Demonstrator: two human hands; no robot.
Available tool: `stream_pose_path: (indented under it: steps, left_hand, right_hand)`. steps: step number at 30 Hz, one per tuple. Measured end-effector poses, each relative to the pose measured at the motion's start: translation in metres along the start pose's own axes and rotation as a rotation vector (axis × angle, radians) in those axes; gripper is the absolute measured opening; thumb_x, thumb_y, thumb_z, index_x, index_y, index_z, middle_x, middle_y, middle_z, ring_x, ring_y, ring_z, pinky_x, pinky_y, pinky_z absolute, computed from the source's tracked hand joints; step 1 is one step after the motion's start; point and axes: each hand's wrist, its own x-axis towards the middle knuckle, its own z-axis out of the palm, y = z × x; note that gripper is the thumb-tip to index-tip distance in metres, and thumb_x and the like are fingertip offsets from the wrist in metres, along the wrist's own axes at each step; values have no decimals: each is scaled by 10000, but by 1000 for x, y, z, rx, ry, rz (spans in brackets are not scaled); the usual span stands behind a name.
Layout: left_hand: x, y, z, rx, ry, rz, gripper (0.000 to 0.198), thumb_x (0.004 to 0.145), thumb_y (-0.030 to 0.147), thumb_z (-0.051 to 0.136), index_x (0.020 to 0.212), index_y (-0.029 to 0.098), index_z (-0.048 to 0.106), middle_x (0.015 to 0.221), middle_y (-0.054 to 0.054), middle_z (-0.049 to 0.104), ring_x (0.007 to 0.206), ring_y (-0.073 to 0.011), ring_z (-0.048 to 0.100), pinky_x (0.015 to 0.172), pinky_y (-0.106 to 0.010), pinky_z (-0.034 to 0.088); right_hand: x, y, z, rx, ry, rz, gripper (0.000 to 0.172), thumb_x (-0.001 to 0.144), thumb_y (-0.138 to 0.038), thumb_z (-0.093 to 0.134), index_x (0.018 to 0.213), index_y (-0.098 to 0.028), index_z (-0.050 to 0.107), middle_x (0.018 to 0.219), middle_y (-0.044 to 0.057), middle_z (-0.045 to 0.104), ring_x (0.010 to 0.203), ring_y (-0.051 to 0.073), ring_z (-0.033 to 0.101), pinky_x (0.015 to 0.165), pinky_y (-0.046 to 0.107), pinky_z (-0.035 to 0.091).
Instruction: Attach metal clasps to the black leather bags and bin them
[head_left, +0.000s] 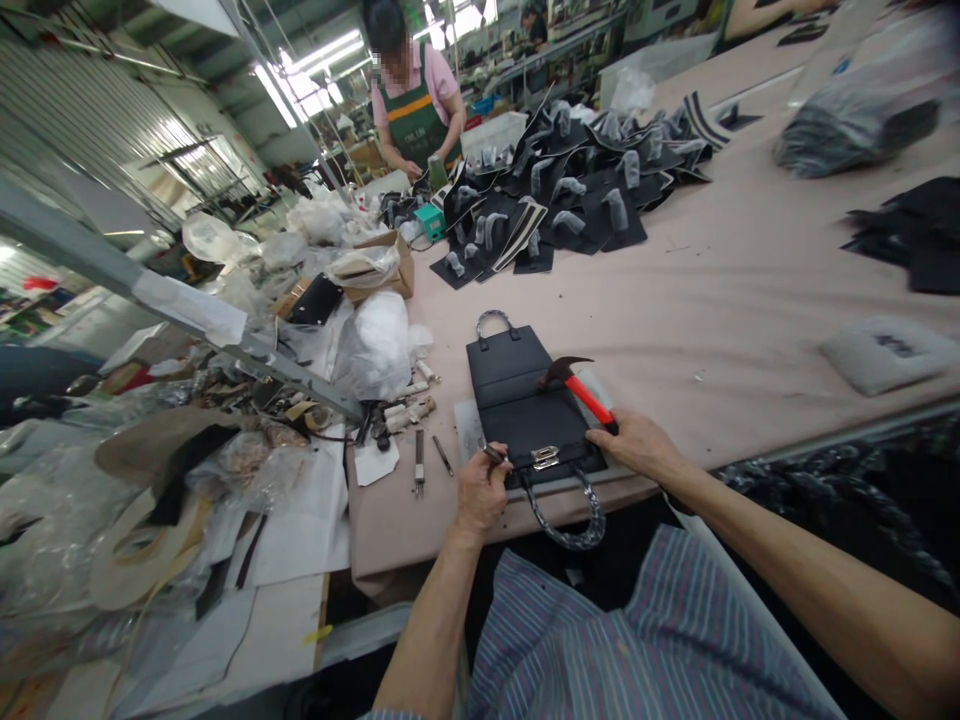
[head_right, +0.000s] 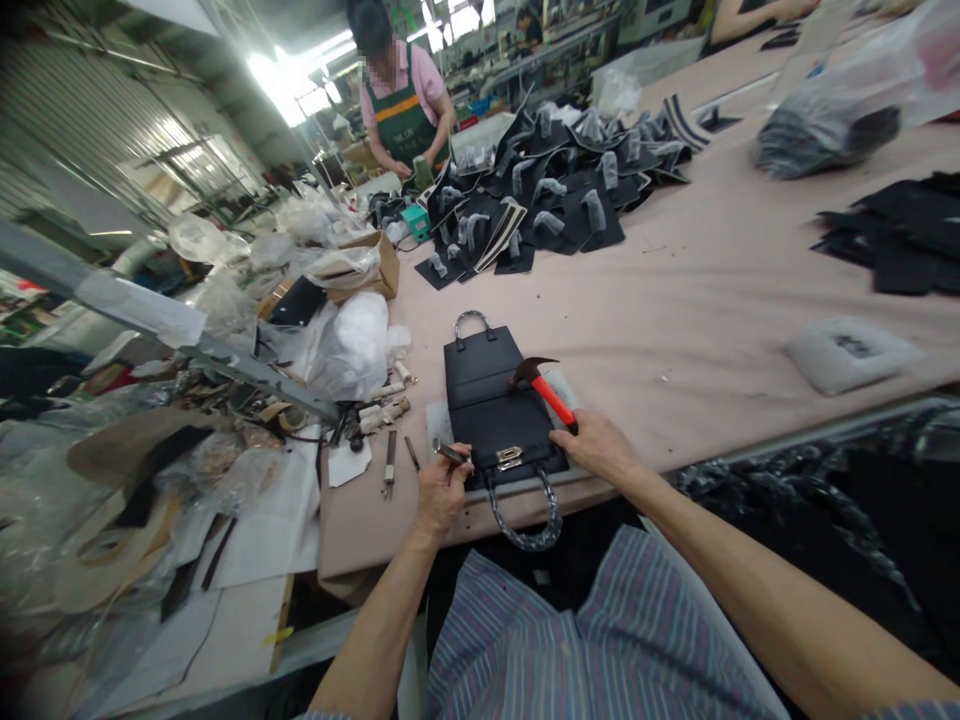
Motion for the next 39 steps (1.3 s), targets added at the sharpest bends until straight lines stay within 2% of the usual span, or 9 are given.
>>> stream_pose_path:
  steps: [5,13,21,25,27,29,31,33,39]
  left_hand:
    - [-1,4,3,41,-7,29,205,893,141,578,1068,194,672,1056,-75,743,1009,-220,716,928,-375,574]
    - [1,11,3,53,-21,23,177,886,112,575,1014,194,664,996,-56,727,938,-201,703,880,-336,557]
    - [0,12,2,74,-42,21,205,877,101,563,1024,209,656,973,-45,715,907,-195,690,843,-316,548]
    - [0,12,1,69,-26,20,200,871,102,572,1014,205,667,963,-44,719,902,-192,691,841,-307,550]
    - [-1,11,0,60,-25,14,200,874,106,579,1017,209,673,971,-42,722,899,-191,693,837,-303,550]
    - [-1,10,0,61,-29,3,192,871,109,589,1006,212,679,954,-39,724,882,-194,693,821,-304,549]
    - [-1,10,0,64,-29,-10,187,869,112,593,999,211,684,922,-37,725,857,-198,693,797,-307,547]
    - [-1,10,-1,63,-24,-13,192,861,109,599,999,210,687,905,-34,724,848,-201,695,788,-309,548]
    - [2,11,-1,78,-48,6,189,862,102,609,991,218,684,961,-36,726,905,-206,700,844,-320,553]
  right_hand:
    - [-11,-15,-16,49,34,-55,372,988,-436,400,759,-209,585,714,73,640,689,214,595,635,311,375]
    - [-77,-94,-104,153,273,-421,356,966,-532,350,770,-254,457,556,-11,451,492,164,410,555,304,259]
    - [-97,-83,-102,-163,155,-579,296,989,-423,378,780,-247,492,608,28,573,468,171,450,529,327,176]
    - [-107,-98,-132,47,446,-574,376,1012,-530,352,762,-269,457,552,5,511,447,167,426,499,316,249]
    - [-112,-99,-131,155,550,-558,377,1025,-532,337,776,-274,452,541,2,498,437,161,417,486,314,267]
    - [-111,-92,-119,101,473,-609,366,1028,-487,322,760,-270,447,533,12,511,413,160,400,469,325,224]
    - [-107,-82,-109,-61,271,-664,341,1012,-433,339,743,-262,461,529,22,530,395,162,393,471,338,171]
    - [-104,-81,-113,-143,193,-662,328,997,-429,369,736,-259,473,538,24,539,404,168,409,483,339,164]
    - [-114,-110,-142,140,638,-517,384,1033,-530,322,799,-265,474,574,23,532,476,175,479,513,321,317]
